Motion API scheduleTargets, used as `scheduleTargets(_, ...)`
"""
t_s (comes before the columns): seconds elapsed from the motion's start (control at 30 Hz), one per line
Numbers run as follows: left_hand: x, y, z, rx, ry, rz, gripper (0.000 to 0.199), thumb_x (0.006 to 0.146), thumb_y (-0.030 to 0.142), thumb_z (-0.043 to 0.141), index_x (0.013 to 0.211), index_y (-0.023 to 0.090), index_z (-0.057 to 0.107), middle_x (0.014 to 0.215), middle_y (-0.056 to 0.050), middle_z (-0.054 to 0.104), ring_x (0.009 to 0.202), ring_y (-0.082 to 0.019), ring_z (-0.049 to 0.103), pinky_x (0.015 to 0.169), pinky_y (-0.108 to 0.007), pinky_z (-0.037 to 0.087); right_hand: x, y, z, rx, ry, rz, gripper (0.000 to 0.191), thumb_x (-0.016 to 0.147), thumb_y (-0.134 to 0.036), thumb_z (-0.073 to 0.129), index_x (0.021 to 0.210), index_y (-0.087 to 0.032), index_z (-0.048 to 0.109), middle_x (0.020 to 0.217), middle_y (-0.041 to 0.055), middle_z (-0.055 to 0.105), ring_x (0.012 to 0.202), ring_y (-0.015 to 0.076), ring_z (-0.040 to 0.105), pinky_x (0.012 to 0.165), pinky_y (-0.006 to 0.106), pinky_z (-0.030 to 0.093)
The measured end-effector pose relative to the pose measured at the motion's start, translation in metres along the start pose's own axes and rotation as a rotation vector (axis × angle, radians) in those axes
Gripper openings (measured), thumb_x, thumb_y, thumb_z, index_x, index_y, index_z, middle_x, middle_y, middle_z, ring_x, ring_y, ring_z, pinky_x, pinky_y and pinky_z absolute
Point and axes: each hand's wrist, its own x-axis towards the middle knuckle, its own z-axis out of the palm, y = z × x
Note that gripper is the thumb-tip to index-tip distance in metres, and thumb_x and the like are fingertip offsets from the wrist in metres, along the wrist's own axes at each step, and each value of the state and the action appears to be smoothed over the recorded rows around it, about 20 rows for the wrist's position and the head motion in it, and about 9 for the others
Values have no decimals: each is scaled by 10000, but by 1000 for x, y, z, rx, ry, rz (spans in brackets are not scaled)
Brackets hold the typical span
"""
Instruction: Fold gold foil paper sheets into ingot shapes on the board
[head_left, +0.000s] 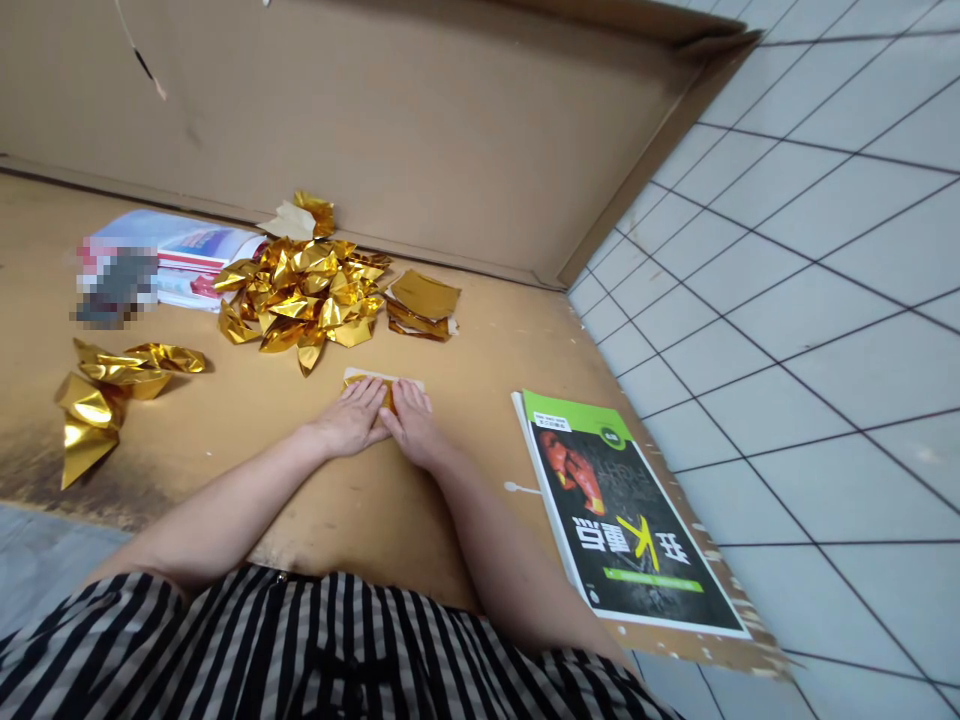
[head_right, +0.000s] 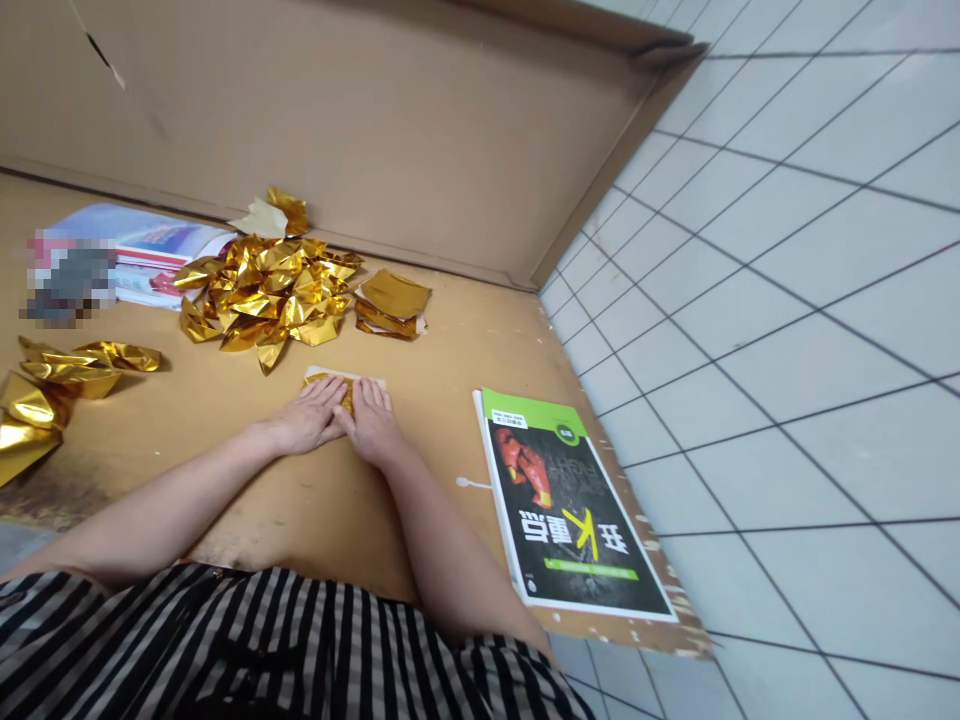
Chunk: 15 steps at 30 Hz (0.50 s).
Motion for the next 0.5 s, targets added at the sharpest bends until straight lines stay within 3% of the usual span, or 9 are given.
scheduleTargets(0.17,-1,-5,0,24,36,-31,804,927,626,277,1474,38,310,1559,-195,263,1461,-297,204,1184,-432,195,-3,0,-5,-25,-31,47,766,960,-554,130,1498,-23,255,1580,194,220,1481,267,146,1185,461,161)
scheduleTargets(0.37,-4,-5,-9,42,-30,-154,875,911,658,278,1491,4,245,1578,-200,185,1474,-309,133,1191,-426,176,-3,2,-3,-48,-34,42,743,960,-548,140,1506,-58,256,1588,167,215,1484,253,133,1188,451,148)
scheduleTargets(0.5,-6,-8,-11,47,-45,-153,887,909,674,238,1503,16,212,1584,-190,166,1475,-303,127,1191,-433,171,-1,5,0,-62,-26,32,728,963,-529,151,1508,-56,247,1591,169,204,1484,257,131,1187,462,144)
